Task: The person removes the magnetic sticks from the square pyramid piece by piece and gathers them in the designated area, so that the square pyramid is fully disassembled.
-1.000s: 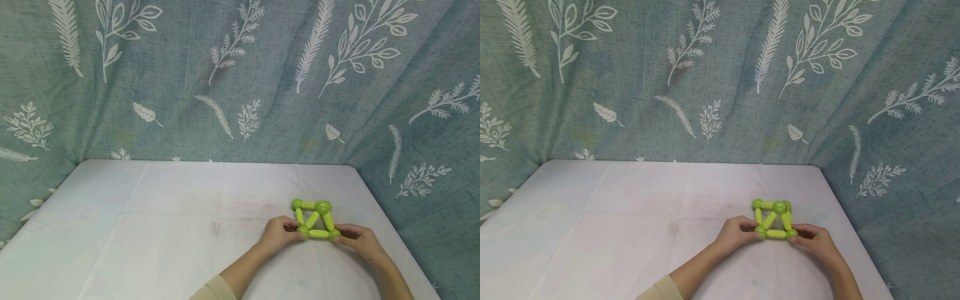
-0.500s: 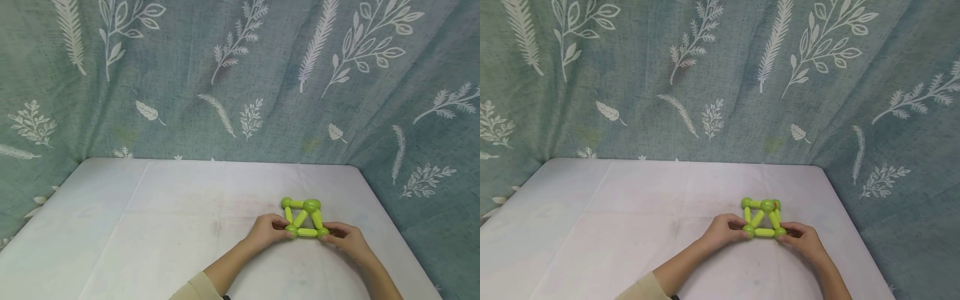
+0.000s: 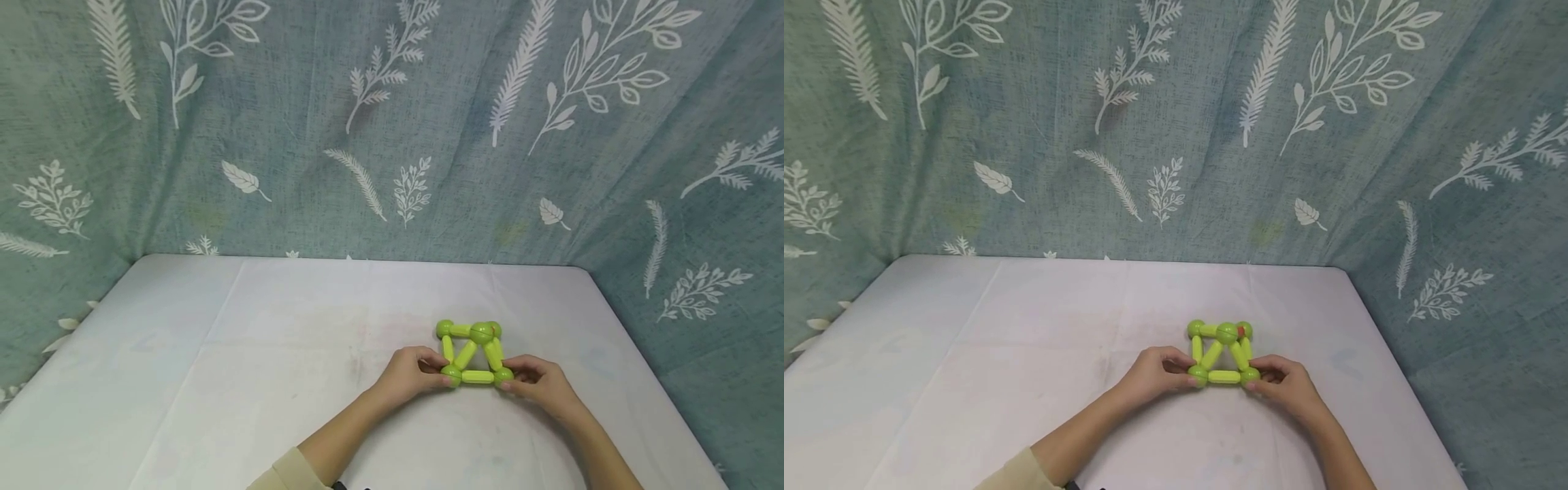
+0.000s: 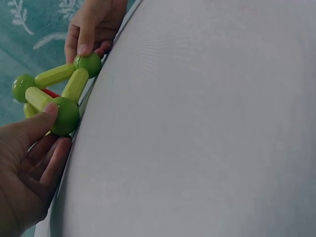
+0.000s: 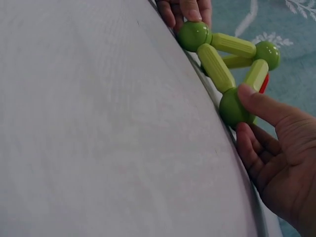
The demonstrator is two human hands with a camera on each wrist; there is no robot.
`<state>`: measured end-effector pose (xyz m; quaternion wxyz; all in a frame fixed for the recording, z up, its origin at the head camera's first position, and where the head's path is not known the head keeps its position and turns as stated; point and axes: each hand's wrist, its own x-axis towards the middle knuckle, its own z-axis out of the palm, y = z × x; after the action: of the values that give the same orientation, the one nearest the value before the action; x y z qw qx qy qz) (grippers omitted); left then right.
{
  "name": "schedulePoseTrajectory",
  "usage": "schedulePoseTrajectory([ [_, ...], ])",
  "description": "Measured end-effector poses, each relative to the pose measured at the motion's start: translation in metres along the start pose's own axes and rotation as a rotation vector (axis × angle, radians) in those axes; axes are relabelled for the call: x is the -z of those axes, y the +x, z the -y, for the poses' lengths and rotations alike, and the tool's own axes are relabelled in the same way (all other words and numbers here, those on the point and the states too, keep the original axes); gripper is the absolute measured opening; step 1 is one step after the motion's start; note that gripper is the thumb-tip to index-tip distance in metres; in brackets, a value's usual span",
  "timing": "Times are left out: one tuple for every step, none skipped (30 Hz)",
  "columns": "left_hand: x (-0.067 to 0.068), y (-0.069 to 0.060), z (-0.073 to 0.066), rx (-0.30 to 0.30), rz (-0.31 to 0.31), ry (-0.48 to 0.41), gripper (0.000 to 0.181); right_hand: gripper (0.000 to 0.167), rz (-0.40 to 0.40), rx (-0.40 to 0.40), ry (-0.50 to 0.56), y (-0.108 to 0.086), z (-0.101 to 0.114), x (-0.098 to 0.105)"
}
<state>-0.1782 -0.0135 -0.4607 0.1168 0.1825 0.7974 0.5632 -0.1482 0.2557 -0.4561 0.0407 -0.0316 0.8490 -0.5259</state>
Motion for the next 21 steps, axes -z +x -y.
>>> schedulePoseTrajectory([
  [0.002,-0.002,0.000,0.005,0.001,0.002,0.026,0.041,0.004,0.006,-0.004,0.001,0.000,-0.002],
  [0.004,-0.003,0.001,0.009,0.001,0.003,0.026,0.041,0.009,0.013,0.000,0.001,0.001,-0.003],
  [0.005,-0.005,0.001,0.014,-0.001,0.005,0.026,0.040,0.017,0.024,-0.001,0.002,0.001,-0.005],
  [0.007,-0.007,0.001,0.016,-0.002,0.006,0.026,0.040,0.021,0.028,0.004,0.002,0.002,-0.006],
  [0.008,-0.009,0.002,0.019,-0.004,0.009,0.026,0.039,0.027,0.039,0.003,0.002,0.002,-0.007],
  [0.010,-0.010,0.002,0.016,-0.007,0.010,0.026,0.039,0.032,0.048,0.002,0.002,0.003,-0.009],
  [0.011,-0.012,0.002,0.014,-0.010,0.009,0.027,0.039,0.039,0.056,0.003,0.002,0.004,-0.010],
  [0.012,-0.014,0.002,0.015,-0.016,0.011,0.027,0.039,0.044,0.061,0.006,0.002,0.005,-0.011],
  [0.013,-0.016,0.003,0.017,-0.020,0.013,0.027,0.039,0.052,0.066,0.006,0.002,0.007,-0.013],
  [0.015,-0.019,0.003,0.019,-0.025,0.012,0.027,0.040,0.063,0.067,0.014,0.002,0.008,-0.014],
  [0.016,-0.021,0.004,0.023,-0.028,0.014,0.027,0.040,0.074,0.075,0.018,0.002,0.009,-0.016],
  [0.018,-0.023,0.004,0.028,-0.031,0.017,0.027,0.041,0.086,0.080,0.027,0.003,0.009,-0.018],
  [0.020,-0.025,0.005,0.033,-0.031,0.019,0.027,0.041,0.098,0.078,0.040,0.003,0.009,-0.020],
  [0.022,-0.027,0.006,0.038,-0.032,0.021,0.027,0.042,0.111,0.079,0.050,0.003,0.010,-0.022],
  [0.025,-0.029,0.007,0.040,-0.031,0.020,0.027,0.042,0.125,0.083,0.062,0.003,0.011,-0.024],
  [0.027,-0.031,0.007,0.041,-0.029,0.019,0.028,0.042,0.137,0.084,0.073,0.003,0.011,-0.026],
  [0.030,-0.033,0.008,0.040,-0.027,0.019,0.028,0.042,0.143,0.085,0.079,0.002,0.012,-0.029],
  [0.032,-0.035,0.009,0.042,-0.025,0.015,0.028,0.041,0.155,0.089,0.086,0.002,0.012,-0.031],
  [0.034,-0.038,0.009,0.042,-0.023,0.010,0.029,0.041,0.161,0.090,0.088,0.002,0.013,-0.033],
  [0.036,-0.040,0.010,0.044,-0.021,0.007,0.028,0.041,0.169,0.092,0.095,0.001,0.014,-0.035],
  [0.039,-0.042,0.010,0.045,-0.019,0.004,0.028,0.040,0.178,0.099,0.099,0.001,0.015,-0.037],
])
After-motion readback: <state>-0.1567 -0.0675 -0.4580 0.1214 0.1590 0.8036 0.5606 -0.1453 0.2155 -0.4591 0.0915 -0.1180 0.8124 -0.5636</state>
